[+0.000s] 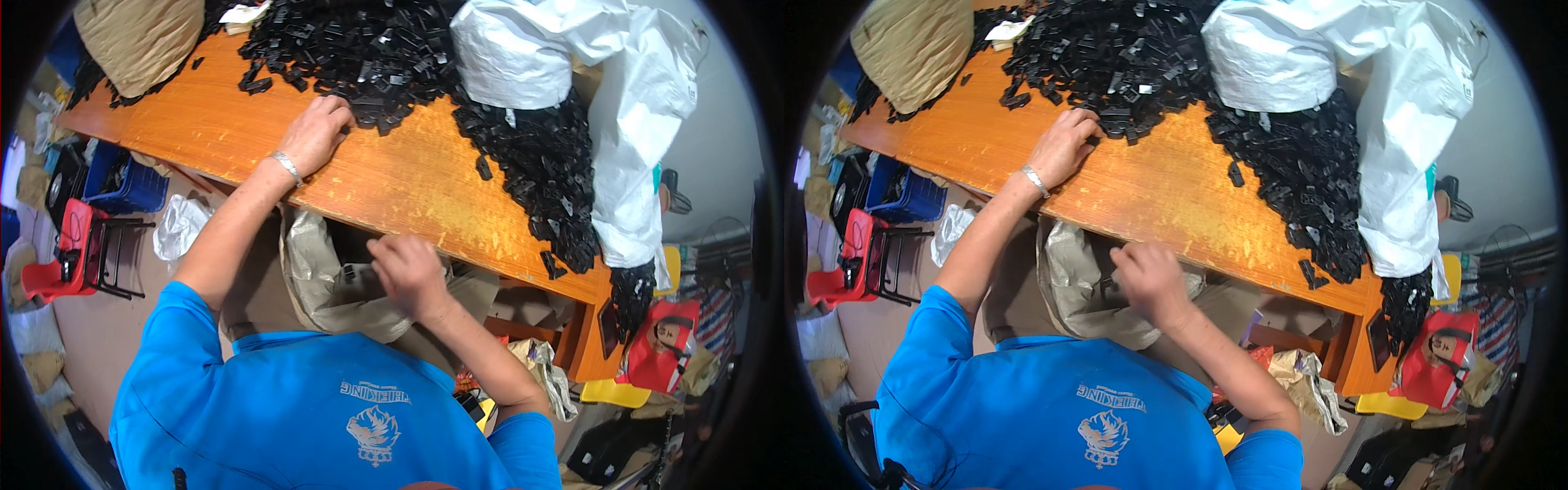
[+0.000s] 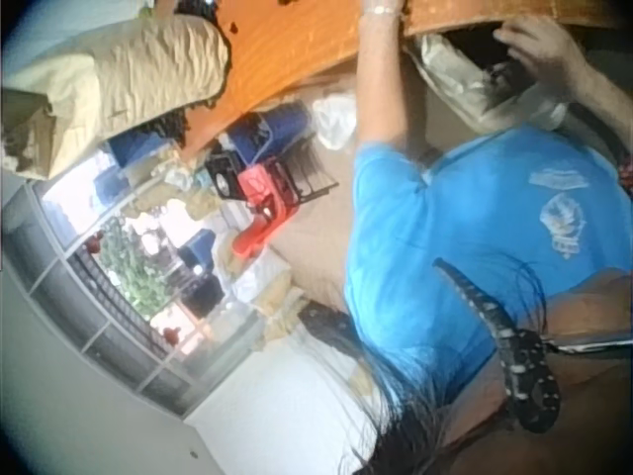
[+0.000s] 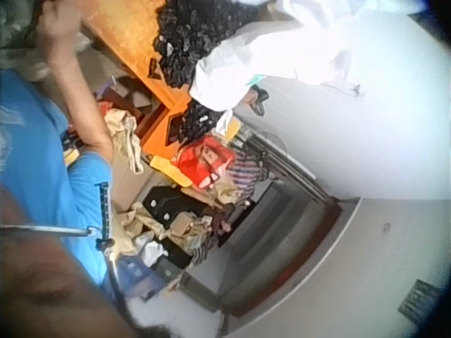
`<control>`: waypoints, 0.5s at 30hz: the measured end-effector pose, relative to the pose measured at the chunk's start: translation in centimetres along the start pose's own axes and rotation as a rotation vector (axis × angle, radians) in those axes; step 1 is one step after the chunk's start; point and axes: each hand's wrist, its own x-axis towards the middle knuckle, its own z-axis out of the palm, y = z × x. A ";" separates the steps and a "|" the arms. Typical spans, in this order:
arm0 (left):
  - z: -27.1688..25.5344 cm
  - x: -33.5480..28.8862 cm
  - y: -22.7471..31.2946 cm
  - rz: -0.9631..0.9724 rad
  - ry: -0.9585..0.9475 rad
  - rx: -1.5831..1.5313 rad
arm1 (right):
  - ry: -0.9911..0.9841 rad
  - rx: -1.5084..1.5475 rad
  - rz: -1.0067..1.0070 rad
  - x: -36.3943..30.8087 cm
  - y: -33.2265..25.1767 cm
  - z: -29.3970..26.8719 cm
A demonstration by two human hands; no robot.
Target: The person sorts small black plastic components by hand at a wooden workbench, placing them into storage bags.
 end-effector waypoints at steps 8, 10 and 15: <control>-1.3 0.6 -0.1 -0.026 -0.130 0.044 | 0.228 -0.257 0.492 3.0 13.0 -6.9; -1.9 1.0 0.5 -0.072 -0.163 0.067 | 0.208 -0.277 0.547 3.9 14.4 -6.8; -1.9 0.6 1.3 -0.109 -0.197 0.111 | -0.004 -0.233 0.887 5.7 15.8 -6.6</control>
